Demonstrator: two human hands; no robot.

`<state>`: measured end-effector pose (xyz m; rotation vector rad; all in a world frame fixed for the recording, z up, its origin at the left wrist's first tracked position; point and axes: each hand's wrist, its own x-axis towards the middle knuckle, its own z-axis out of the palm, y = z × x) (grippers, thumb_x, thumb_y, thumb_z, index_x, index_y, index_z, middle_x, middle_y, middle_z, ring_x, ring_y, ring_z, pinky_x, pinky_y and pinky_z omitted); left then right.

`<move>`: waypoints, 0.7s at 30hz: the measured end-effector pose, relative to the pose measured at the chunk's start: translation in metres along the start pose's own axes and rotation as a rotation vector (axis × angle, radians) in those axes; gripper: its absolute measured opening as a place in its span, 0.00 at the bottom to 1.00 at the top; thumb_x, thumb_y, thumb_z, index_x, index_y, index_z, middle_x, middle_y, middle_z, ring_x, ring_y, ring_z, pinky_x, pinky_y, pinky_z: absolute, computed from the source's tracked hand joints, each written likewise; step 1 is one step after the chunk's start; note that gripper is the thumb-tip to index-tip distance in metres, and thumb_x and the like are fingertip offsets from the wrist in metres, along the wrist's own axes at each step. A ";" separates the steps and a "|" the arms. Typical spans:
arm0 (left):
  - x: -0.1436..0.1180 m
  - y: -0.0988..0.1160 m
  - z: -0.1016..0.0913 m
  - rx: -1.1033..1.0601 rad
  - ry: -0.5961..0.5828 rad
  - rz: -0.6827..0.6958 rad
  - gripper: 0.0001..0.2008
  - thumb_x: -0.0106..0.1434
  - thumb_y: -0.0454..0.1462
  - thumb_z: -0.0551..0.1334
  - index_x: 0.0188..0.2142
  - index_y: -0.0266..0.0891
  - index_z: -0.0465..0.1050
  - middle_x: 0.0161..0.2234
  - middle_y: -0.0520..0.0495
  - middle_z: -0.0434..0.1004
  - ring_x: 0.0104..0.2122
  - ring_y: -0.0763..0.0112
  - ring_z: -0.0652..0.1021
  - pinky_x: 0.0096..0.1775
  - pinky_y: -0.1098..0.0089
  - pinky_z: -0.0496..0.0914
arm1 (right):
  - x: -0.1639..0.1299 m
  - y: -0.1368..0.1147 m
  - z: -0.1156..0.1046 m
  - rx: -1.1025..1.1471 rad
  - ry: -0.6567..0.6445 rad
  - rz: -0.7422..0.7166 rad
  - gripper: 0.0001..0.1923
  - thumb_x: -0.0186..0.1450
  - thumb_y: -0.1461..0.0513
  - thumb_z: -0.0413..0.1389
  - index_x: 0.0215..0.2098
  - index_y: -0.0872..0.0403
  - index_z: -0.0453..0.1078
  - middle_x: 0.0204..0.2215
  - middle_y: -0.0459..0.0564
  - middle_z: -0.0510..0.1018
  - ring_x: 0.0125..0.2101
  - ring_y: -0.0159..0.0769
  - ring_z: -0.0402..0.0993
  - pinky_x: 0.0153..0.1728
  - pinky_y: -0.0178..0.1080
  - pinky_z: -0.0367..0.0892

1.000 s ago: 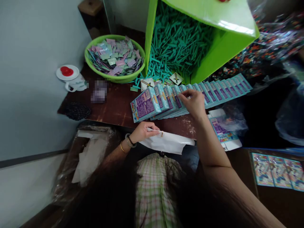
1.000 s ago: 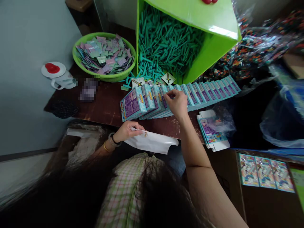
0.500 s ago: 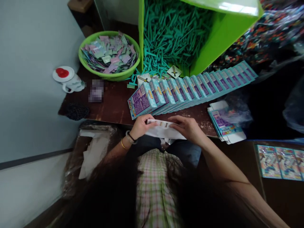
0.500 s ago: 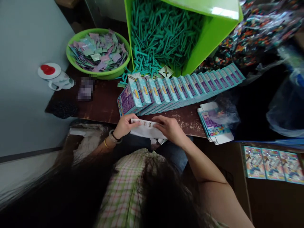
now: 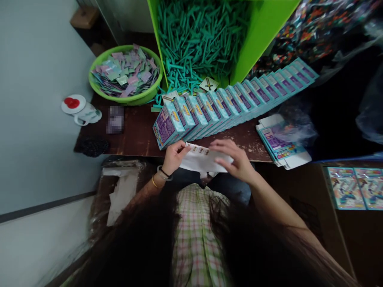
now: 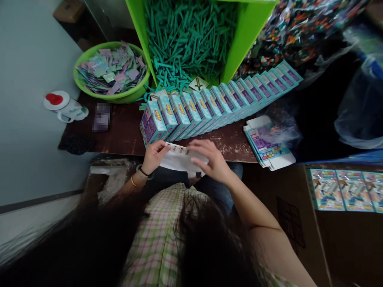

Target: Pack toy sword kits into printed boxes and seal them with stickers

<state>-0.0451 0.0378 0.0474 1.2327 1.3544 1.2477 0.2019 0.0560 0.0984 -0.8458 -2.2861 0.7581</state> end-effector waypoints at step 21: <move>0.000 -0.001 0.007 -0.017 -0.040 -0.026 0.24 0.59 0.56 0.69 0.24 0.40 0.69 0.19 0.56 0.65 0.21 0.76 0.64 0.25 0.73 0.59 | 0.006 0.013 0.009 -0.158 0.059 0.115 0.11 0.74 0.57 0.55 0.40 0.47 0.80 0.40 0.51 0.85 0.42 0.43 0.80 0.53 0.53 0.70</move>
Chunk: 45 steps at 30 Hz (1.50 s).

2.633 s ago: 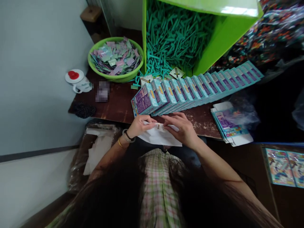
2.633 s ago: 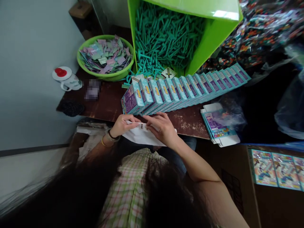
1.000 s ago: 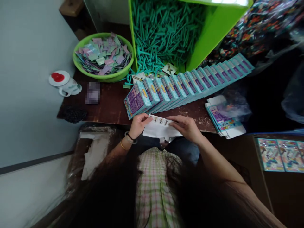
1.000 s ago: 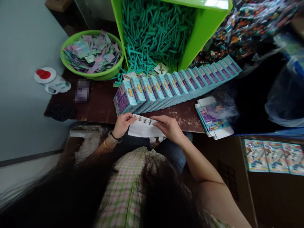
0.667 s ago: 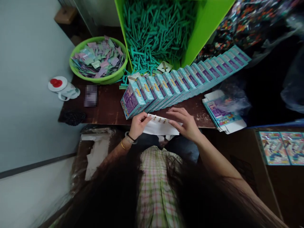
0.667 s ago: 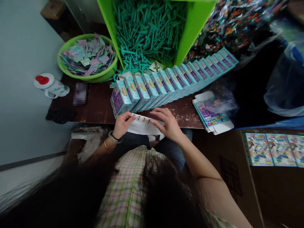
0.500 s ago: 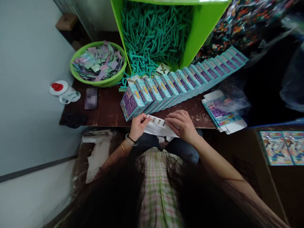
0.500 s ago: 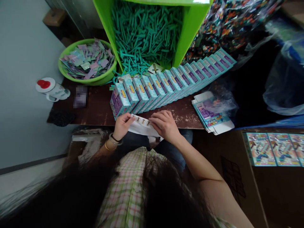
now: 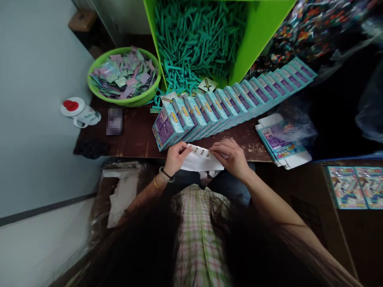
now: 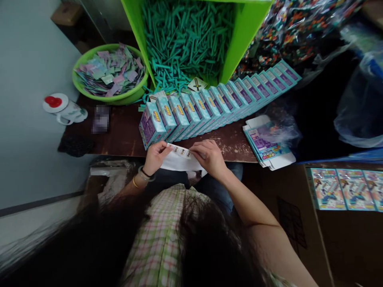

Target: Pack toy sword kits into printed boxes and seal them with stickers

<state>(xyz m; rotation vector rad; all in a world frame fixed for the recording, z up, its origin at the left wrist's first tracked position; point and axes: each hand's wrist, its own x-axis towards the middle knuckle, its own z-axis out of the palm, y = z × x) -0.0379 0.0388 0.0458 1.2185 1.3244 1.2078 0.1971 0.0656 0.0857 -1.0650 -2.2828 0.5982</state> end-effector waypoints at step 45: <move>0.003 0.007 0.004 -0.096 -0.083 -0.022 0.27 0.58 0.57 0.68 0.21 0.39 0.65 0.18 0.57 0.61 0.21 0.77 0.61 0.25 0.73 0.56 | 0.022 -0.024 0.027 0.252 0.072 -0.098 0.33 0.72 0.64 0.55 0.73 0.41 0.57 0.47 0.53 0.78 0.40 0.39 0.78 0.50 0.49 0.78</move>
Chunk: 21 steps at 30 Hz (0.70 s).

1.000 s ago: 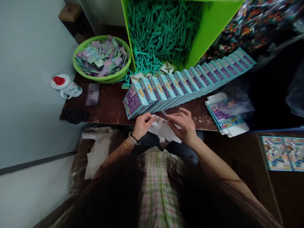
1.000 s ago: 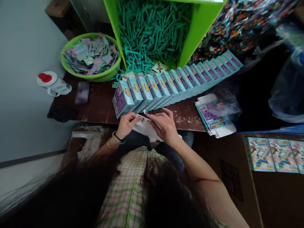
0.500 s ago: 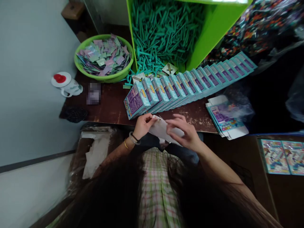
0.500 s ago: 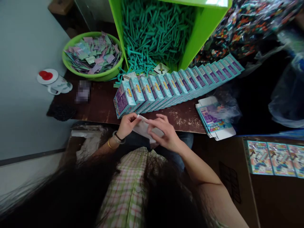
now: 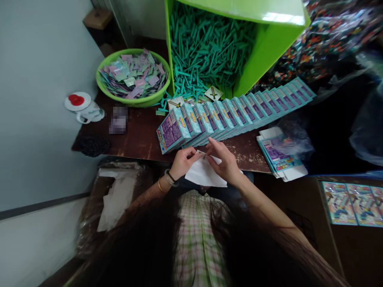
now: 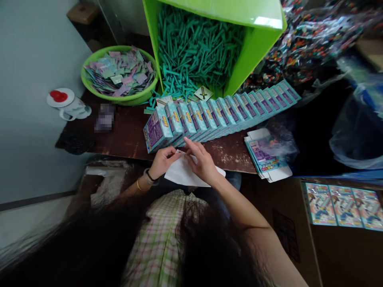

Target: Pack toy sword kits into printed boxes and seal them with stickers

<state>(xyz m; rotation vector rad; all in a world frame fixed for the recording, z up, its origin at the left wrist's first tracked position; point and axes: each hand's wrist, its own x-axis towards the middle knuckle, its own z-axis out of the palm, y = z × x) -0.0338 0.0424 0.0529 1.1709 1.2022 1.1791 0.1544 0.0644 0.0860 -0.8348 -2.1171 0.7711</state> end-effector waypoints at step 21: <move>-0.004 -0.014 -0.014 -0.094 0.014 -0.086 0.28 0.56 0.59 0.69 0.22 0.39 0.67 0.19 0.56 0.64 0.21 0.77 0.63 0.25 0.73 0.58 | 0.097 0.092 -0.041 -0.554 0.289 0.356 0.45 0.65 0.59 0.59 0.76 0.47 0.46 0.45 0.54 0.82 0.34 0.41 0.75 0.42 0.50 0.72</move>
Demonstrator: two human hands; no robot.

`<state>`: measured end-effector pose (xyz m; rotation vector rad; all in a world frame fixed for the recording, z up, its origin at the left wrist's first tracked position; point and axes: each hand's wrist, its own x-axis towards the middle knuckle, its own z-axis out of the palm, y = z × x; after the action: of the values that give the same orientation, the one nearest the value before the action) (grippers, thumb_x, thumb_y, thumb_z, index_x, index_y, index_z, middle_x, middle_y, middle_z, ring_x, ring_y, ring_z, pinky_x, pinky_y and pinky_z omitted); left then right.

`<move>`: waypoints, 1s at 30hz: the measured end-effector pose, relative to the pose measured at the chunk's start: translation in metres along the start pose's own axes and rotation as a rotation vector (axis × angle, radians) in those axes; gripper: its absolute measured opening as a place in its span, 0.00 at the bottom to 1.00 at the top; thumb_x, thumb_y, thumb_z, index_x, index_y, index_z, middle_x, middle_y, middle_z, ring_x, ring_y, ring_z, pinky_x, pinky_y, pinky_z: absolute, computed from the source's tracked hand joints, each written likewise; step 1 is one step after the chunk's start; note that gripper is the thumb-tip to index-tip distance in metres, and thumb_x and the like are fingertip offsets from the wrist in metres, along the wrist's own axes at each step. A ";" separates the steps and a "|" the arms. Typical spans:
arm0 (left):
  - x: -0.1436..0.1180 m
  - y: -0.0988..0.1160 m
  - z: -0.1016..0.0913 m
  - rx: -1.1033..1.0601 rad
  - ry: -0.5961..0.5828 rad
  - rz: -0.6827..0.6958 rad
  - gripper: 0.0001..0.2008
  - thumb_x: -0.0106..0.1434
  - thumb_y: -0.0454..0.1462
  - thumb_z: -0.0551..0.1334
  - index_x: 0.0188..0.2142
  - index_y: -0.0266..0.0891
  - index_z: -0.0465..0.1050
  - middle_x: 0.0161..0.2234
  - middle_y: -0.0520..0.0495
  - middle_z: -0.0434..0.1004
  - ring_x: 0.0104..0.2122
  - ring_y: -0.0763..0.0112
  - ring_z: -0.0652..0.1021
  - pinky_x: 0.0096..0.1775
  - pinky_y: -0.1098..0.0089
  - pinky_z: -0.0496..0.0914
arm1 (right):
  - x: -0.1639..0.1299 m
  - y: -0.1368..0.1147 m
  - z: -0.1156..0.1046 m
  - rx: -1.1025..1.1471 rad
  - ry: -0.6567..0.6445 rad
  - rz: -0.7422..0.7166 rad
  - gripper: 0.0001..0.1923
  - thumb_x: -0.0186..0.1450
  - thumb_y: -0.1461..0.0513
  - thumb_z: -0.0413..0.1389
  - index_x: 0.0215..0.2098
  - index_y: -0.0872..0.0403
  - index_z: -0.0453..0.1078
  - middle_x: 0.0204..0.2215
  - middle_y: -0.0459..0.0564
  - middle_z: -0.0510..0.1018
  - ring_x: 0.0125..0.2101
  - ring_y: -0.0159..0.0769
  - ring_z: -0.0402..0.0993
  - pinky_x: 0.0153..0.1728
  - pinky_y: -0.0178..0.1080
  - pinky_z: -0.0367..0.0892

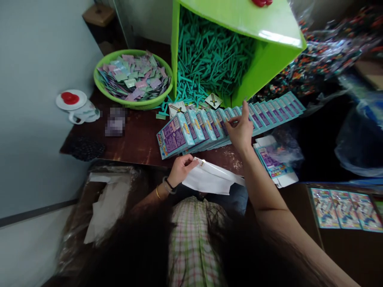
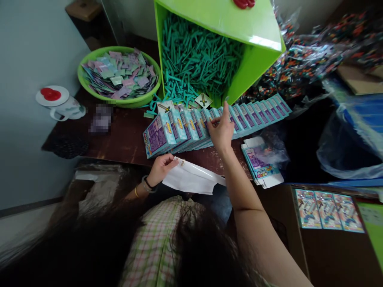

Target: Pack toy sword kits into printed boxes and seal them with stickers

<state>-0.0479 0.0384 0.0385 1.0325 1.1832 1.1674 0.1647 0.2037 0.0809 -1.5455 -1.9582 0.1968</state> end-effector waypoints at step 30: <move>0.005 0.004 0.015 0.028 0.015 0.066 0.32 0.54 0.66 0.67 0.20 0.40 0.66 0.18 0.56 0.61 0.21 0.76 0.61 0.26 0.71 0.59 | -0.105 -0.058 -0.048 0.368 -0.432 -0.175 0.06 0.69 0.59 0.61 0.36 0.49 0.79 0.32 0.49 0.83 0.34 0.40 0.79 0.39 0.43 0.74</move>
<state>-0.0332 0.0438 0.0431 1.0929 1.1878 1.2142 0.1557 0.0774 0.1072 -1.1508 -2.2113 0.8244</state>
